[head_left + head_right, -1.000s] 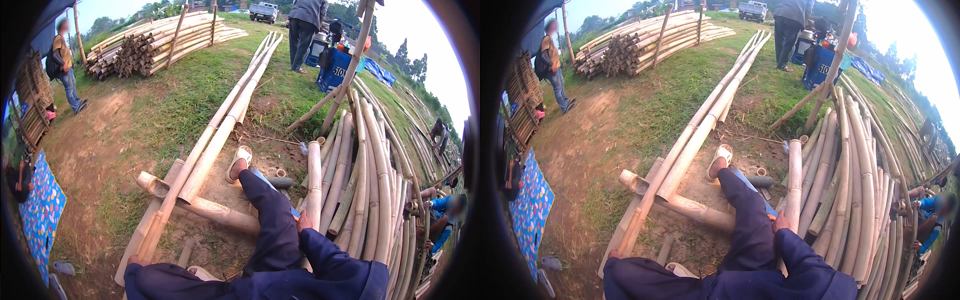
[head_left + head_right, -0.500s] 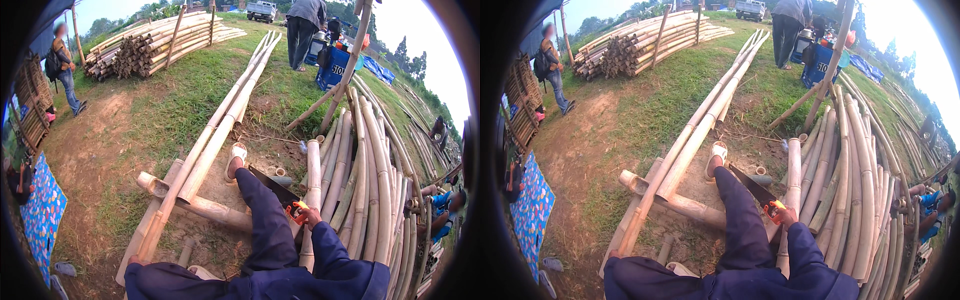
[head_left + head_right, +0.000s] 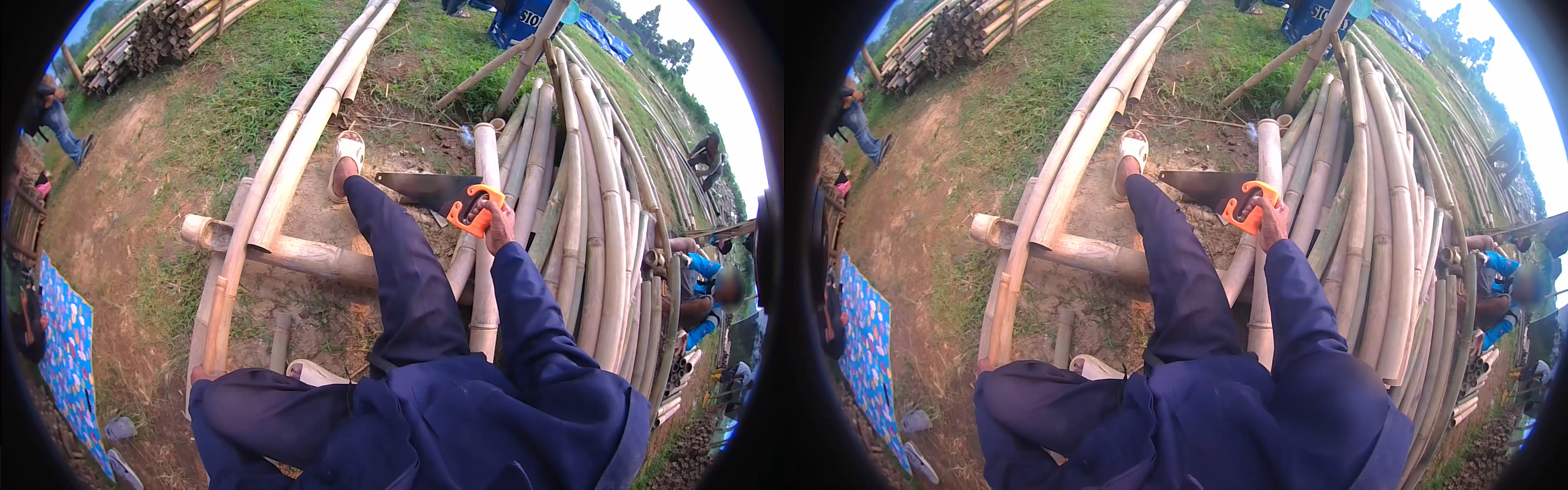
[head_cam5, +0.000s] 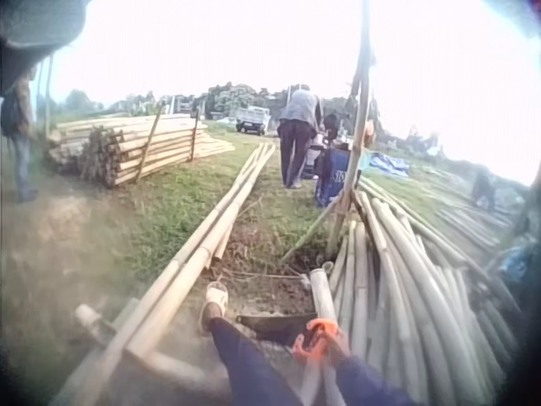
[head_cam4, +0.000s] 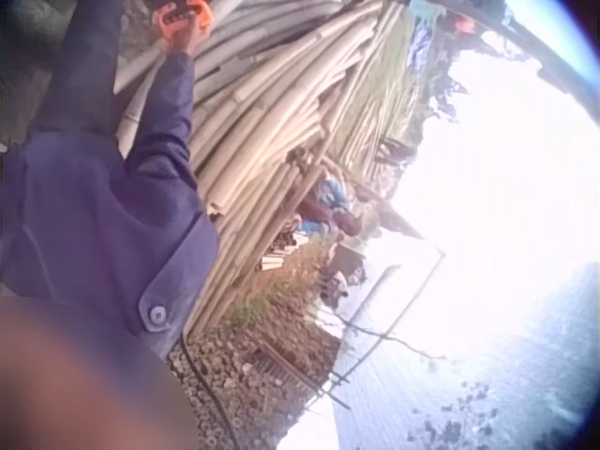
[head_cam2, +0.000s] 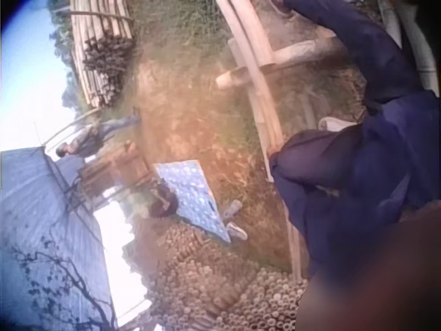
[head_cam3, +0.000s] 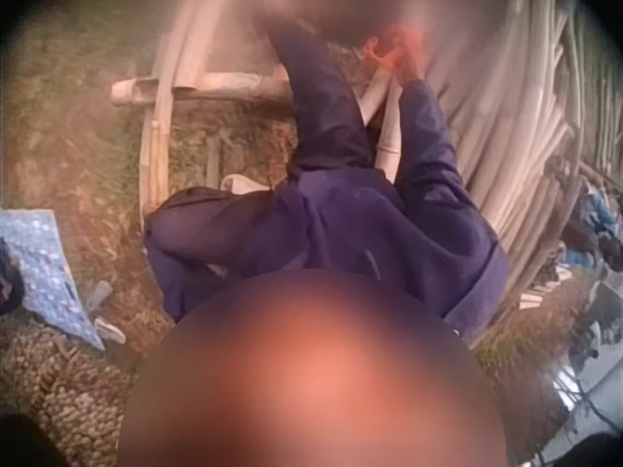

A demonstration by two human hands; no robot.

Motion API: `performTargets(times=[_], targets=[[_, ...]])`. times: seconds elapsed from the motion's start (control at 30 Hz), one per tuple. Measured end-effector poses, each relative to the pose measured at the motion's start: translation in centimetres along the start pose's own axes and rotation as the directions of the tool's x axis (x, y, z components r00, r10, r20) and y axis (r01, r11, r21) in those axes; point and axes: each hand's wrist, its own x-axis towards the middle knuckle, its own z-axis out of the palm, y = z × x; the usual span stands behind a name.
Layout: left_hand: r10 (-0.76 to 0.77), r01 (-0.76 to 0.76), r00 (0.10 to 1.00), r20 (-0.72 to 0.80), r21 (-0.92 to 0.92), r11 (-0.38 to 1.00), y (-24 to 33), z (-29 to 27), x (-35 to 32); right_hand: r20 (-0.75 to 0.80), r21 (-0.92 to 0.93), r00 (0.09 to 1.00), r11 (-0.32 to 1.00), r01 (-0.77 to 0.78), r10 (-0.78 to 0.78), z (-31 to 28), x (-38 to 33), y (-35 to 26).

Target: The person uses a hand saw to cut long bamboo poles into shorter sections. They repeatedly position a pole on a makeshift stand, saw through it, and move the cut pieces aside. The work is performed outdoors in a yard with stacks of bamboo.

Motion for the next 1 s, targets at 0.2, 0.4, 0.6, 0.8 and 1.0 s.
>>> performTargets(times=[0.2, 0.4, 0.6, 0.8, 1.0], targets=[[0.012, -0.012, 1.0, 0.0, -0.016, 1.0, 0.9, -0.2, 0.6, -0.358, -0.846, 0.842, 0.521, -0.111, -0.402, -3.8, -1.2, 2.0], [-0.013, 0.013, 1.0, 0.0, -0.013, 1.0, 0.4, -0.7, -0.1, -0.134, -0.431, 0.984, 0.901, 0.05, -0.119, -7.1, -2.8, 4.4], [-0.043, 0.043, 0.999, -0.007, 0.012, 0.999, 0.3, -0.5, 0.5, 0.124, -0.962, 0.932, 0.187, 0.197, -0.341, -3.1, -4.6, 1.1], [-0.041, 0.041, 0.999, 0.013, 0.0, 0.999, 0.4, -0.3, -0.3, 0.26, -0.955, 0.955, 0.109, 0.276, -0.146, -0.8, -3.2, -1.1], [-0.025, 0.024, 1.0, -0.004, -0.021, 0.999, -1.0, 0.2, -1.6, -0.01, -0.702, 0.992, 0.708, 0.08, -0.122, 1.6, -0.9, 0.4]])
